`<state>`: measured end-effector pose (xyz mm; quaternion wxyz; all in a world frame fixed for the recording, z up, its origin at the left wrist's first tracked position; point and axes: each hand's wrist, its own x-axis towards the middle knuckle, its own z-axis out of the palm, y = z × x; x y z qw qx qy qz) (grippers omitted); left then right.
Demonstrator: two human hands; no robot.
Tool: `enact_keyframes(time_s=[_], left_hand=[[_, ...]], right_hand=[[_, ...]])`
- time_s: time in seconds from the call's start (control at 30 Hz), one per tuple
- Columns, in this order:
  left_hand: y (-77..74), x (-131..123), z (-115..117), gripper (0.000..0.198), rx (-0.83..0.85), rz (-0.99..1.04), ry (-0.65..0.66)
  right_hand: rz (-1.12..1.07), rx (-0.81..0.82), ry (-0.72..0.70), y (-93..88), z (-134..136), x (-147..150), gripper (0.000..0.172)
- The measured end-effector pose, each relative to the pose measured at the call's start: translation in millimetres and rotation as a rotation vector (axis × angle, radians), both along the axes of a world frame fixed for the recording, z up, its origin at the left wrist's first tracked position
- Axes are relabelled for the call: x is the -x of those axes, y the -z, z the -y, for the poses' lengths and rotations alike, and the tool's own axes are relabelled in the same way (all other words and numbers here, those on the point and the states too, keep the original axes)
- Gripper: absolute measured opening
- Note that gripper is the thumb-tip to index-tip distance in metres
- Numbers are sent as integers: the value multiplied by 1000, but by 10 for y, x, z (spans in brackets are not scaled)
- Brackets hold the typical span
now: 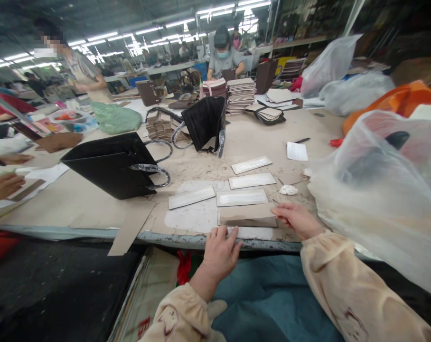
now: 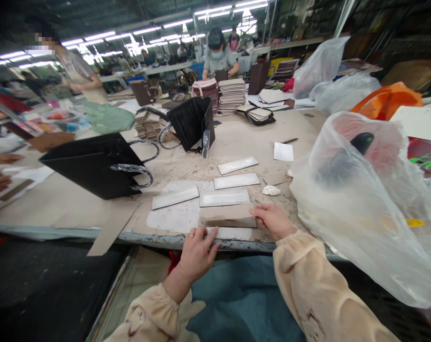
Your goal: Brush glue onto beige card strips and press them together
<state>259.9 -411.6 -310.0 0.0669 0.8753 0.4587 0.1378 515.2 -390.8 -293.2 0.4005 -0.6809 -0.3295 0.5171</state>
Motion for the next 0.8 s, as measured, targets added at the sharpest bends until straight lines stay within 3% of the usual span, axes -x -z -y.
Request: enact_keyframes(time_s=[0.13,0.3,0.8], left_hand=[[81,187,-58,33,-11,175,80],[161,407,-195,27,-86,352,32],[200,446,-316,33,-81,293,53]], right_hand=[[38,-9,-42,23,-1,-8,24],[29,-26,-75,25,-5,12,28],[104,-8,-65,30,-21,55,24]])
